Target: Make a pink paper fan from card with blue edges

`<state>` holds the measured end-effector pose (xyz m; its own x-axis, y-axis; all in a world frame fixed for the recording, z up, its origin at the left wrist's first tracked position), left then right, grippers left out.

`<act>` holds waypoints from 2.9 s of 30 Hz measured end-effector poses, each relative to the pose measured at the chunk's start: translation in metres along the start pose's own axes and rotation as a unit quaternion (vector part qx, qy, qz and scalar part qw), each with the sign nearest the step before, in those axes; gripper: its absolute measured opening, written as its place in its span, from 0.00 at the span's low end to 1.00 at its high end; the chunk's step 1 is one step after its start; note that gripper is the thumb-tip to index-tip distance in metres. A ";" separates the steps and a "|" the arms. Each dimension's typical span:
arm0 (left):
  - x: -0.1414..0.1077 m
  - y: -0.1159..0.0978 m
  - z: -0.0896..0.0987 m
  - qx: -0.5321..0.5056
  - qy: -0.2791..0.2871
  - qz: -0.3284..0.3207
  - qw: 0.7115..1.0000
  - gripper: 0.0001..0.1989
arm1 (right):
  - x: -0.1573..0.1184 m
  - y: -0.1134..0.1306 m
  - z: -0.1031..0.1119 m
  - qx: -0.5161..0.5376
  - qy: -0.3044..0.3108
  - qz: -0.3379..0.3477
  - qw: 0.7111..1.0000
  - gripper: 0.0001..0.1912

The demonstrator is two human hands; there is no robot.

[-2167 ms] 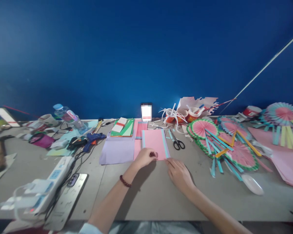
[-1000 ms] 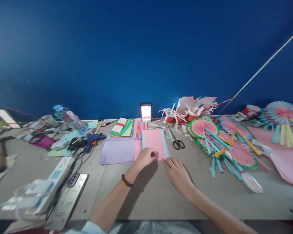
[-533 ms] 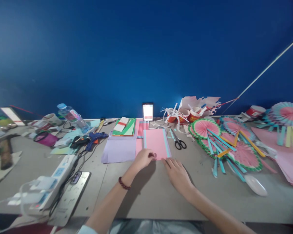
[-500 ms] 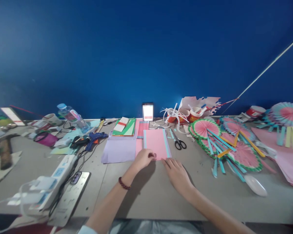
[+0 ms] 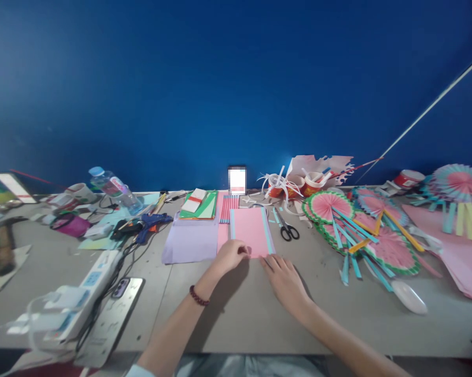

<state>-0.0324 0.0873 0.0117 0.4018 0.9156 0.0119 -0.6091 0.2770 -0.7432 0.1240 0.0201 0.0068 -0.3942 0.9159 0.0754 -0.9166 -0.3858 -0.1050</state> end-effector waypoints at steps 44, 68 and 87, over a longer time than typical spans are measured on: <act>-0.016 0.019 0.019 -0.030 -0.033 0.017 0.999 0.03 | 0.011 0.015 0.013 -0.022 0.036 0.003 0.999 0.29; -0.026 0.015 0.019 -0.004 -0.066 0.018 0.998 0.14 | 0.006 0.018 0.003 -0.008 -0.007 0.009 1.000 0.27; -0.027 0.010 0.019 0.064 -0.064 -0.023 0.996 0.10 | 0.011 0.034 0.011 0.005 0.003 0.007 1.000 0.25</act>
<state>-0.0622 0.0710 0.0162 0.3460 0.9285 0.1350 -0.6778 0.3468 -0.6483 0.0877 0.0161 0.0153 -0.4062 0.9112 0.0687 -0.9118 -0.3992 -0.0960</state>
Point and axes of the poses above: each hand's wrist, its own x-axis towards the middle knuckle, its own z-axis out of the back of the hand, y = z × x, the point moved 5 cm from there along x, towards the middle knuckle, and after that the axes turned 9 degrees about -z, right-handed, at the moved point
